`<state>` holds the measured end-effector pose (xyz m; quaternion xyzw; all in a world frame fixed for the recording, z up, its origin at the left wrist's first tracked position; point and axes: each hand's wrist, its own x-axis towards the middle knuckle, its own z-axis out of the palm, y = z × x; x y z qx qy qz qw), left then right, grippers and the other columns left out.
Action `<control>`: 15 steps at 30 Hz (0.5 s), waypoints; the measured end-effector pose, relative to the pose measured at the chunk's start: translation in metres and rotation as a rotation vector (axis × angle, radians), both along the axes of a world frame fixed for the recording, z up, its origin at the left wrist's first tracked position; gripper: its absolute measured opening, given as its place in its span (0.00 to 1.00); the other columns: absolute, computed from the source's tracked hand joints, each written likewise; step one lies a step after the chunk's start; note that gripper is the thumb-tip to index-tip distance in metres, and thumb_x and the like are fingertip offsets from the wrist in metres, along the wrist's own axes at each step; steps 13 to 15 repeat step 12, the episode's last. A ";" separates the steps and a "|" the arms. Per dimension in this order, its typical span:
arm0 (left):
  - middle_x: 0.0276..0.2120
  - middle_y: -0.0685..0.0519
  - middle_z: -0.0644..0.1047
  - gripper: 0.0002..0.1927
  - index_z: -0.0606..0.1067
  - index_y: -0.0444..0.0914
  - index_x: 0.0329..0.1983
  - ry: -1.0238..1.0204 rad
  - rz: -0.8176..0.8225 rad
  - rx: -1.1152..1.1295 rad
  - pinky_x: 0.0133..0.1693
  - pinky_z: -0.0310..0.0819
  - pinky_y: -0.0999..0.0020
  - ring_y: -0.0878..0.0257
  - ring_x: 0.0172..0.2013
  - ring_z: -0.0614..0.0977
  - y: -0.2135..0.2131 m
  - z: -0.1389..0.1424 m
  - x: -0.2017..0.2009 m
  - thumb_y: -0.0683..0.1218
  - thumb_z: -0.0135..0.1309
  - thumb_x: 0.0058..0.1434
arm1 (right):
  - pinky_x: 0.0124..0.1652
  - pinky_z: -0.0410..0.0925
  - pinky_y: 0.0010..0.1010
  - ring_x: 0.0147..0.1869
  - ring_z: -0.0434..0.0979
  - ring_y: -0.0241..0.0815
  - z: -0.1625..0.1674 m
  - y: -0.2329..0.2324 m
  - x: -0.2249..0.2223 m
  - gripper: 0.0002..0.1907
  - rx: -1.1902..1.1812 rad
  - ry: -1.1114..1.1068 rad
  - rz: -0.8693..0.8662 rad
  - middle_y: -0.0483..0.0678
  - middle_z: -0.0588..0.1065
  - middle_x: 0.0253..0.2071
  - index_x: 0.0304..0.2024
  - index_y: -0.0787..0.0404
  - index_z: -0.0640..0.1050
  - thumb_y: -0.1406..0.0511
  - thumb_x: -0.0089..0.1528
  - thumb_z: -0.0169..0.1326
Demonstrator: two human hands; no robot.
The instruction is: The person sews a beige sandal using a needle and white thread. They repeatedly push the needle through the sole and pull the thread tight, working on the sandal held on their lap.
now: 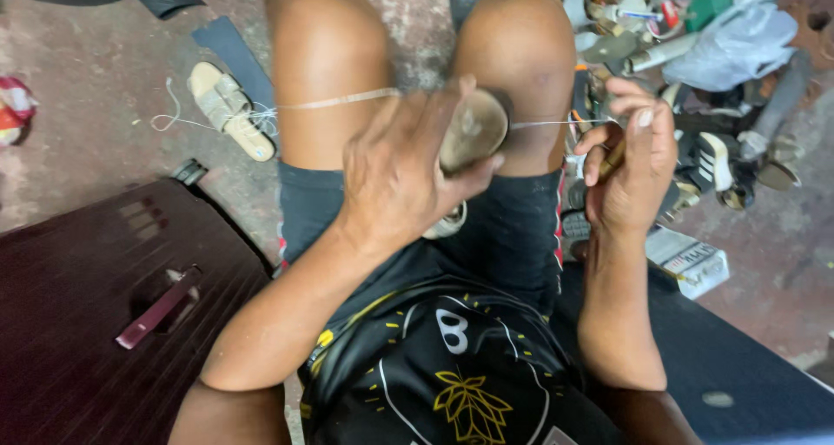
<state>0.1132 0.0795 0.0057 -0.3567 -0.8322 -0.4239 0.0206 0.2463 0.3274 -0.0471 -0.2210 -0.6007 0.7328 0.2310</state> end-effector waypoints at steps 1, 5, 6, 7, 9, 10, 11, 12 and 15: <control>0.43 0.51 0.75 0.36 0.70 0.40 0.64 0.026 0.015 0.014 0.43 0.78 0.59 0.54 0.43 0.79 0.002 0.005 0.003 0.54 0.73 0.56 | 0.24 0.60 0.20 0.32 0.76 0.37 0.003 -0.001 0.004 0.14 0.018 -0.021 -0.010 0.53 0.73 0.65 0.52 0.64 0.72 0.58 0.76 0.49; 0.43 0.51 0.71 0.34 0.71 0.41 0.61 0.123 0.032 0.026 0.39 0.76 0.59 0.54 0.44 0.77 0.016 0.039 0.006 0.52 0.71 0.54 | 0.23 0.59 0.19 0.30 0.71 0.31 0.028 -0.008 0.019 0.11 0.177 -0.089 -0.040 0.51 0.72 0.63 0.53 0.64 0.72 0.61 0.75 0.49; 0.43 0.50 0.71 0.34 0.72 0.40 0.61 0.132 0.023 0.009 0.38 0.76 0.58 0.53 0.44 0.77 0.020 0.046 0.008 0.52 0.71 0.53 | 0.24 0.59 0.19 0.30 0.70 0.30 0.034 -0.010 0.024 0.11 0.203 -0.091 -0.040 0.51 0.73 0.63 0.52 0.64 0.72 0.62 0.75 0.49; 0.43 0.50 0.71 0.33 0.72 0.40 0.61 0.146 0.016 0.010 0.38 0.76 0.58 0.53 0.45 0.77 0.023 0.053 0.012 0.52 0.71 0.54 | 0.24 0.59 0.19 0.30 0.69 0.30 0.039 -0.013 0.032 0.10 0.225 -0.101 -0.040 0.52 0.73 0.62 0.52 0.64 0.72 0.63 0.75 0.49; 0.43 0.51 0.70 0.33 0.72 0.40 0.61 0.172 0.005 0.007 0.39 0.76 0.58 0.53 0.45 0.76 0.025 0.062 0.017 0.53 0.71 0.56 | 0.25 0.59 0.19 0.30 0.70 0.31 0.045 -0.018 0.044 0.10 0.236 -0.106 -0.035 0.52 0.74 0.60 0.50 0.65 0.73 0.63 0.75 0.50; 0.44 0.51 0.70 0.33 0.72 0.40 0.61 0.177 0.005 0.005 0.40 0.76 0.58 0.54 0.45 0.76 0.027 0.065 0.019 0.54 0.71 0.56 | 0.25 0.59 0.19 0.30 0.70 0.31 0.047 -0.019 0.049 0.10 0.241 -0.105 -0.038 0.53 0.74 0.59 0.50 0.65 0.74 0.63 0.75 0.50; 0.45 0.51 0.71 0.32 0.72 0.40 0.60 0.182 0.002 0.001 0.41 0.76 0.58 0.54 0.45 0.76 0.028 0.069 0.021 0.54 0.71 0.57 | 0.25 0.60 0.19 0.30 0.70 0.32 0.049 -0.022 0.054 0.10 0.234 -0.093 -0.026 0.54 0.75 0.56 0.49 0.66 0.74 0.64 0.76 0.51; 0.45 0.51 0.71 0.32 0.72 0.41 0.60 0.186 0.003 -0.006 0.41 0.77 0.58 0.54 0.45 0.76 0.028 0.073 0.024 0.55 0.71 0.57 | 0.26 0.60 0.19 0.29 0.71 0.32 0.050 -0.027 0.058 0.10 0.224 -0.082 -0.009 0.54 0.76 0.52 0.48 0.67 0.74 0.64 0.77 0.51; 0.45 0.51 0.71 0.32 0.72 0.41 0.60 0.186 0.003 -0.006 0.41 0.77 0.58 0.54 0.45 0.76 0.028 0.073 0.024 0.55 0.71 0.57 | 0.26 0.60 0.19 0.29 0.71 0.32 0.050 -0.027 0.058 0.10 0.224 -0.082 -0.009 0.54 0.76 0.52 0.48 0.67 0.74 0.64 0.77 0.51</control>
